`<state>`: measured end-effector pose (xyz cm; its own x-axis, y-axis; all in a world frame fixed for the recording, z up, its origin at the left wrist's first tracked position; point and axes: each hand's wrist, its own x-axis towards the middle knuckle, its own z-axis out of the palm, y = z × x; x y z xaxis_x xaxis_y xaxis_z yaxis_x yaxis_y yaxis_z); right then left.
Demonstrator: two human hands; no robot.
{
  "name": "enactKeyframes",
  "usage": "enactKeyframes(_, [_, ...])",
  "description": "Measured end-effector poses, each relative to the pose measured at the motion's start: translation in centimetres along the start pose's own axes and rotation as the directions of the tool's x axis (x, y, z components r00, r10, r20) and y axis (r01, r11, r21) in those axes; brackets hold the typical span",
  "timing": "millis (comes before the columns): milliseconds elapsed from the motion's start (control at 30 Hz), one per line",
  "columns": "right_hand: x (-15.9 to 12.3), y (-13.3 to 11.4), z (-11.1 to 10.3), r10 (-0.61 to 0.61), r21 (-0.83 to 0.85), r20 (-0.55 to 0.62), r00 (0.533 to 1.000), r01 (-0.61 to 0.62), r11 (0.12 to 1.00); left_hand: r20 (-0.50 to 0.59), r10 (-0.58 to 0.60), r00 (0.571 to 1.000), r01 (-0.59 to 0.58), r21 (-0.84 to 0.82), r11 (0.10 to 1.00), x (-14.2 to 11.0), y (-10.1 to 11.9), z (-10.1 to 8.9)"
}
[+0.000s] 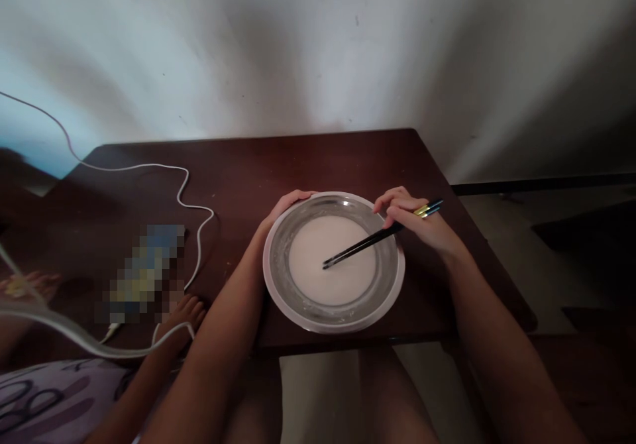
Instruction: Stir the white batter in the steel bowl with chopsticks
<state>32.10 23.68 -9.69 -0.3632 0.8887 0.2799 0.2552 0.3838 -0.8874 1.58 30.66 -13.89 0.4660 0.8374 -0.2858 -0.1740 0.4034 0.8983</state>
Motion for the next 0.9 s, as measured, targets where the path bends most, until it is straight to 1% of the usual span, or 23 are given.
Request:
enactKeyframes(67, [0.03, 0.0, 0.09, -0.007, -0.025, 0.031, 1.0, 0.008, 1.0, 0.008, 0.001, 1.0, -0.001, 0.002, 1.0, 0.03, 0.01, -0.08])
enactKeyframes(133, [0.06, 0.09, 0.11, -0.012, -0.044, -0.006, 1.0, 0.012, 0.999, 0.007, 0.011, 1.0, -0.011, 0.001, 1.0, 0.08, -0.04, -0.15])
enactKeyframes(200, [0.07, 0.14, 0.1, -0.013, -0.026, -0.064, 0.998, 0.012, 1.0, 0.007, 0.019, 1.0, -0.019, -0.003, 1.0, 0.15, -0.15, -0.21])
enactKeyframes(233, [0.08, 0.13, 0.12, -0.011, -0.009, -0.07, 0.997, 0.011, 1.0, 0.008, 0.015, 1.0, -0.015, -0.007, 1.0, 0.18, -0.2, -0.24])
enactKeyframes(300, [0.09, 0.01, 0.25, -0.009, 0.01, -0.023, 1.0, 0.009, 1.0, 0.01, 0.005, 1.0, -0.005, -0.017, 1.0, 0.22, -0.27, -0.27])
enactKeyframes(367, [0.12, -0.11, 0.45, -0.008, -0.008, 0.039, 0.999, 0.008, 1.0, 0.003, 0.001, 1.0, -0.001, -0.025, 1.0, 0.23, -0.27, -0.25])
enactKeyframes(400, [0.14, -0.14, 0.52, -0.007, -0.027, 0.044, 0.999, 0.008, 1.0, -0.004, -0.001, 1.0, 0.001, -0.025, 1.0, 0.21, -0.23, -0.22])
enactKeyframes(467, [0.15, -0.09, 0.52, -0.01, -0.048, -0.01, 1.0, 0.009, 0.999, -0.027, -0.007, 1.0, 0.006, -0.02, 1.0, 0.14, -0.13, -0.12])
enactKeyframes(533, [0.14, 0.0, 0.41, -0.007, -0.033, -0.071, 0.997, 0.005, 0.999, -0.048, -0.02, 0.999, 0.019, -0.014, 1.0, 0.04, -0.03, 0.03])
enactKeyframes(567, [0.13, 0.04, 0.36, -0.002, -0.019, -0.079, 0.997, 0.0, 1.0, -0.055, -0.023, 0.998, 0.022, -0.017, 1.0, -0.01, 0.0, 0.11])
enactKeyframes(700, [0.06, 0.02, 0.43, -0.001, -0.017, 0.015, 1.0, 0.001, 1.0, -0.051, -0.02, 0.999, 0.018, -0.036, 0.999, -0.11, 0.0, 0.32])
enactKeyframes(733, [0.04, 0.02, 0.47, -0.005, -0.027, 0.021, 1.0, 0.006, 1.0, -0.05, -0.016, 0.999, 0.014, -0.038, 0.999, -0.11, -0.01, 0.32])
enactKeyframes(867, [-0.01, 0.13, 0.42, -0.019, -0.021, -0.059, 0.998, 0.018, 1.0, -0.037, -0.012, 0.999, 0.011, -0.024, 1.0, -0.09, 0.01, 0.22])
enactKeyframes(900, [-0.01, 0.15, 0.4, -0.019, -0.013, -0.062, 0.998, 0.018, 1.0, -0.034, -0.009, 0.999, 0.008, -0.02, 1.0, -0.09, 0.02, 0.19])
